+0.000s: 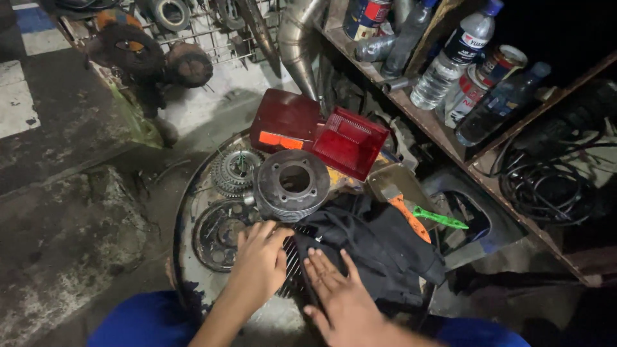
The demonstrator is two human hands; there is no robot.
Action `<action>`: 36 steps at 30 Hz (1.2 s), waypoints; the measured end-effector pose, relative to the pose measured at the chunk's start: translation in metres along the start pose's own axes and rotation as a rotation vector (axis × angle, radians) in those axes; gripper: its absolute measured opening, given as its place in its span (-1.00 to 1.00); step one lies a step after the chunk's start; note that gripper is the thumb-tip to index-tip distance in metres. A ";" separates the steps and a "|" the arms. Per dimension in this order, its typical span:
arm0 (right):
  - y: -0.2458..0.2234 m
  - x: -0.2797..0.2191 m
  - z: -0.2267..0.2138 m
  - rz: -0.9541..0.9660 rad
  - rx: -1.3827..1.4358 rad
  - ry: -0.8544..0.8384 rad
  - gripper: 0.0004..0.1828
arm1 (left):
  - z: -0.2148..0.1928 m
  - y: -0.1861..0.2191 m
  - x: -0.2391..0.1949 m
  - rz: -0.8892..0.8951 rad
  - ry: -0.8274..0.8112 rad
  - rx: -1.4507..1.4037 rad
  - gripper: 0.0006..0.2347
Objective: Cleaning a motorcycle cylinder head using a cloth and a small tool to remove debris from the cooling fins
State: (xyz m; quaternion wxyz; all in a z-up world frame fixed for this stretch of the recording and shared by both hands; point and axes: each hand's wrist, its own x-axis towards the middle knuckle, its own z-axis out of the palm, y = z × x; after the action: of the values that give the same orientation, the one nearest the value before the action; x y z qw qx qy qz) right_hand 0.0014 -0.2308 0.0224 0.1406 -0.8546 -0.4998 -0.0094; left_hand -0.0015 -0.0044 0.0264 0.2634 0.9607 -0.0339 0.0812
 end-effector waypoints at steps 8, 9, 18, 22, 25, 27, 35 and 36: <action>0.002 -0.001 -0.001 -0.105 -0.009 -0.058 -0.14 | -0.004 0.007 -0.001 0.028 0.020 -0.018 -0.61; 0.004 0.004 -0.011 -0.059 0.031 -0.054 -0.18 | -0.006 0.007 0.001 0.033 0.020 -0.013 -0.58; 0.001 0.007 -0.013 -0.087 0.188 -0.045 -0.25 | 0.004 -0.007 0.000 -0.046 -0.011 0.081 -0.60; 0.007 0.001 0.012 -0.112 0.043 -0.025 -0.18 | -0.005 -0.006 0.000 -0.076 -0.036 0.023 -0.61; 0.007 -0.003 0.029 -0.259 -0.210 0.049 -0.11 | -0.008 -0.007 -0.002 -0.045 -0.006 0.044 -0.62; 0.007 0.007 0.004 -0.165 -0.086 0.021 -0.14 | -0.008 -0.009 -0.001 -0.038 0.011 0.035 -0.60; 0.009 0.000 0.025 -0.226 -0.168 0.024 -0.12 | -0.005 -0.006 0.002 -0.066 -0.008 0.039 -0.59; 0.010 0.002 0.017 -0.177 -0.106 0.006 -0.08 | -0.005 -0.005 0.002 -0.082 -0.010 0.041 -0.58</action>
State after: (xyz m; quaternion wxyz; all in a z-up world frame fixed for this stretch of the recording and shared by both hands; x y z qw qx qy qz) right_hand 0.0089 -0.2297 0.0041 0.0953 -0.8133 -0.5717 -0.0510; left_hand 0.0008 0.0021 0.0285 0.2465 0.9669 0.0058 0.0662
